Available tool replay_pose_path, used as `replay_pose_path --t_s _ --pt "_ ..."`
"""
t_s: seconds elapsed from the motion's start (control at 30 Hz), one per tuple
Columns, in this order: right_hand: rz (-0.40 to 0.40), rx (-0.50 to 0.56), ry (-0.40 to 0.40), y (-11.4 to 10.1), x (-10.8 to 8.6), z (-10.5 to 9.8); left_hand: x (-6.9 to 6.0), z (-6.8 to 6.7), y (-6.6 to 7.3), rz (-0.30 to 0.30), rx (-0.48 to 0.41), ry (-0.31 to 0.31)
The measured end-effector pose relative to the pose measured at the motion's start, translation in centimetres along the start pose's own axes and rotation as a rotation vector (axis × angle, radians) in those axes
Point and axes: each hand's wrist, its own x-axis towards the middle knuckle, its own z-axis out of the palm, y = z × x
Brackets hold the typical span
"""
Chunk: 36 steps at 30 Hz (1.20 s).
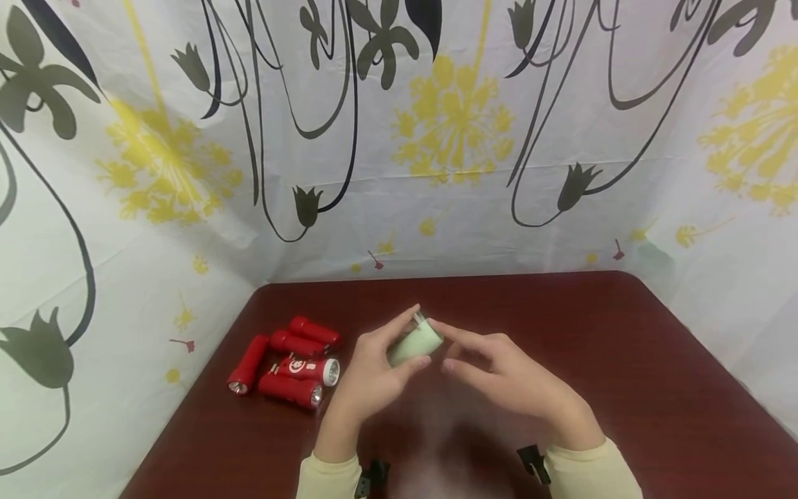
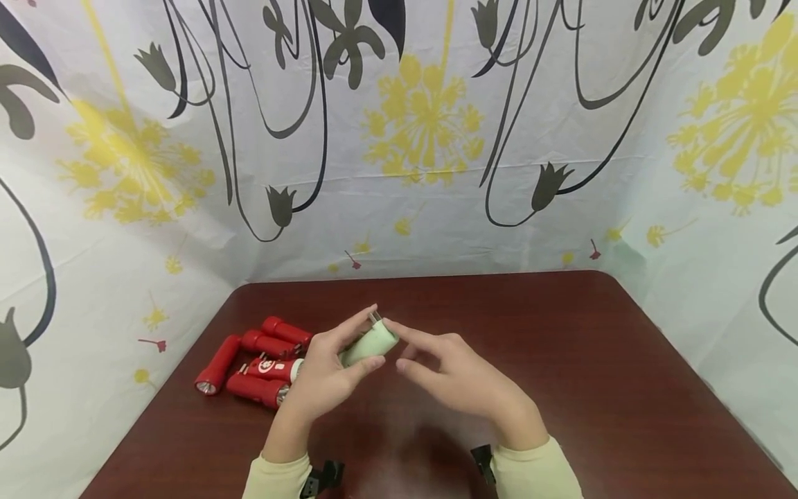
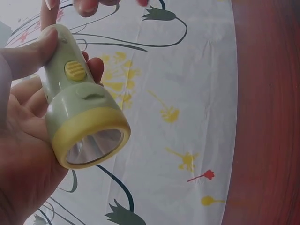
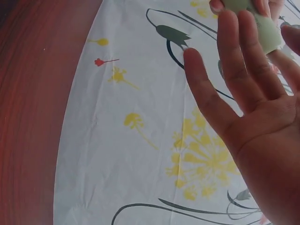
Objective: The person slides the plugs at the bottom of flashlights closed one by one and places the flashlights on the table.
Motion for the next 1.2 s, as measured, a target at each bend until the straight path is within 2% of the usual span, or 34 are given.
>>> replay_pose_path --t_s 0.17,0.4,0.73,1.03,1.2 --pt "0.039 0.034 -0.007 0.1 0.0 0.1 -0.1 0.0 0.0 0.015 0.008 0.024" --pt "0.032 0.032 -0.011 -0.1 0.0 -0.1 -0.1 -0.4 -0.2 0.068 0.013 0.067" --pt "0.06 0.013 -0.058 -0.4 0.0 -0.2 -0.1 -0.7 -0.3 0.052 0.019 0.091" --pt "-0.029 -0.11 -0.021 0.3 0.2 -0.3 0.0 -0.4 -0.7 0.022 0.011 0.109" --pt "0.021 -0.146 -0.057 0.8 0.4 -0.8 0.0 -0.6 -1.1 0.008 0.05 0.112"
